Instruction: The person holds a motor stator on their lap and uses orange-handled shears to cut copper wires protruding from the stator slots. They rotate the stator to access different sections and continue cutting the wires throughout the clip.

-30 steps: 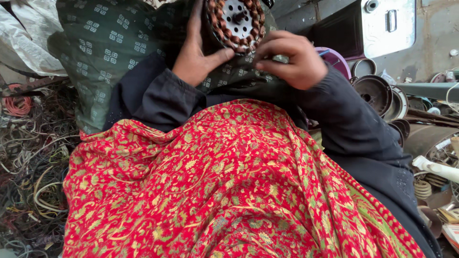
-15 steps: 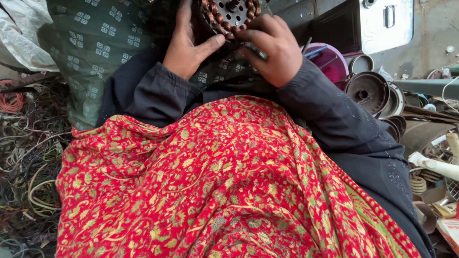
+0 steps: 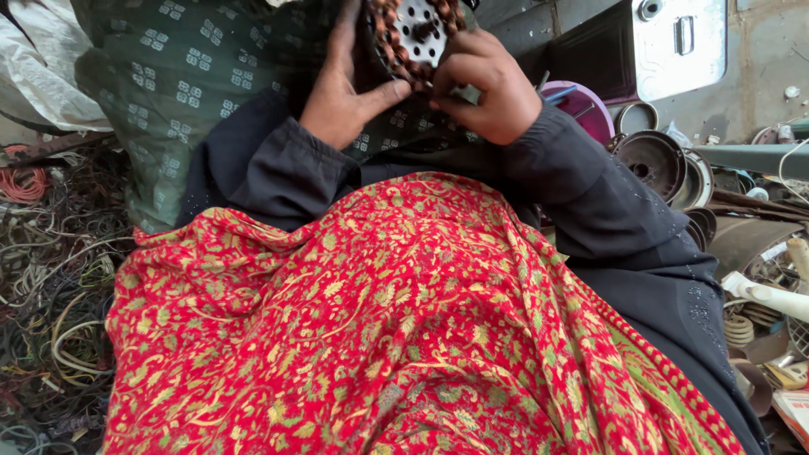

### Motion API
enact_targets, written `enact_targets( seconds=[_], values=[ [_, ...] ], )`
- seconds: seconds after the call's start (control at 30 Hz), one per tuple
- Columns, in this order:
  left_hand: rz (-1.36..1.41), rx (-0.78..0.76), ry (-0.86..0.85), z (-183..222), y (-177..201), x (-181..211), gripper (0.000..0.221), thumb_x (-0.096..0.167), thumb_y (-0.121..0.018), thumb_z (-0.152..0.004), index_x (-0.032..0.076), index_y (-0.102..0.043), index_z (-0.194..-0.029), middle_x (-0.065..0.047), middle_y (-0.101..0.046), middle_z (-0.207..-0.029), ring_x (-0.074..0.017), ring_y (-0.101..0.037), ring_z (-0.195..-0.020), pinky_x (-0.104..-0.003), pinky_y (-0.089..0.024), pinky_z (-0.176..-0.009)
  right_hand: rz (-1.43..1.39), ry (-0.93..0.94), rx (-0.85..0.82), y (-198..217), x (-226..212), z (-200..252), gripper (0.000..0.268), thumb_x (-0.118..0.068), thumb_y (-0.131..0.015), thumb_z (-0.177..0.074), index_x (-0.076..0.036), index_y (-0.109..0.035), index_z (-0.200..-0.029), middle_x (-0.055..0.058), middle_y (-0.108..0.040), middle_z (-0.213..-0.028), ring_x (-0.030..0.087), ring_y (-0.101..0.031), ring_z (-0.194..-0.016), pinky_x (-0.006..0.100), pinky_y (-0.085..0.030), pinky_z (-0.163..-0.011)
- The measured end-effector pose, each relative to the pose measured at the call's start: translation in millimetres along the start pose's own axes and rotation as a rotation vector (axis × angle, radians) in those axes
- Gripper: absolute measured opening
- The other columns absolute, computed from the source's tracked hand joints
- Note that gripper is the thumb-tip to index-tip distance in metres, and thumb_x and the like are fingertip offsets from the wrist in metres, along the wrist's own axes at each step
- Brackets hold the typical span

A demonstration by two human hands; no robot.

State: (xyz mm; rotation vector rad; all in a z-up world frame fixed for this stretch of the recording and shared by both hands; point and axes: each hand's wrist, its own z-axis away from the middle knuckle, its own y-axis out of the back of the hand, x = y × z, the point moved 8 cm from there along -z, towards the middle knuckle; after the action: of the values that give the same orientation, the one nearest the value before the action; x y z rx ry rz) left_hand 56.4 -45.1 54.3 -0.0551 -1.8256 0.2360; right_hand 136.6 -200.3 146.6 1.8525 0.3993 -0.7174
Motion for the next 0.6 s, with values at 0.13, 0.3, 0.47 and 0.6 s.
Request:
enact_targets(
  seconds=[0.13, 0.3, 0.47, 0.6],
  values=[
    [-0.003, 0.008, -0.014, 0, -7, -1, 0.097, -0.008, -0.081, -0.103, 0.008, -0.009, -0.166, -0.01, -0.027, -0.169, -0.0188, -0.032, -0.156, -0.034, -0.03, -0.133, -0.048, 0.044, -0.086, 4, 4, -3, 0.023, -0.006, -0.087, -0.085, -0.009, -0.07, -0.1, 0.007, -0.061, -0.103, 0.032, -0.057, -0.108, 0.042, -0.045, -0.096],
    [0.079, 0.054, 0.03, 2, -4, -6, 0.091, -0.007, -0.078, -0.107, 0.008, -0.011, -0.167, -0.011, -0.039, -0.164, -0.0188, -0.042, -0.151, -0.034, -0.038, -0.13, -0.026, 0.044, -0.086, 9, -3, -9, 0.022, -0.006, -0.086, -0.086, -0.01, -0.071, -0.102, 0.007, -0.061, -0.103, 0.031, -0.058, -0.105, 0.043, -0.047, -0.092],
    [0.187, 0.111, 0.021, 0, 6, -11, 0.081, -0.006, -0.072, -0.111, 0.008, -0.015, -0.167, -0.012, -0.044, -0.162, -0.0182, -0.045, -0.144, -0.034, -0.04, -0.129, 0.238, 0.061, 0.019, 10, -31, -6, 0.026, -0.004, -0.083, -0.092, -0.006, -0.072, -0.116, 0.011, -0.062, -0.113, 0.033, -0.059, -0.107, 0.043, -0.05, -0.095],
    [0.18, 0.122, 0.026, -5, 15, -15, 0.076, -0.002, -0.069, -0.112, 0.007, -0.017, -0.167, -0.01, -0.042, -0.163, -0.0181, -0.044, -0.15, -0.034, -0.037, -0.13, 0.239, 0.125, 0.123, 23, -49, -4, 0.027, -0.005, -0.084, -0.095, -0.004, -0.071, -0.119, 0.013, -0.061, -0.122, 0.035, -0.06, -0.112, 0.043, -0.051, -0.097]
  ],
)
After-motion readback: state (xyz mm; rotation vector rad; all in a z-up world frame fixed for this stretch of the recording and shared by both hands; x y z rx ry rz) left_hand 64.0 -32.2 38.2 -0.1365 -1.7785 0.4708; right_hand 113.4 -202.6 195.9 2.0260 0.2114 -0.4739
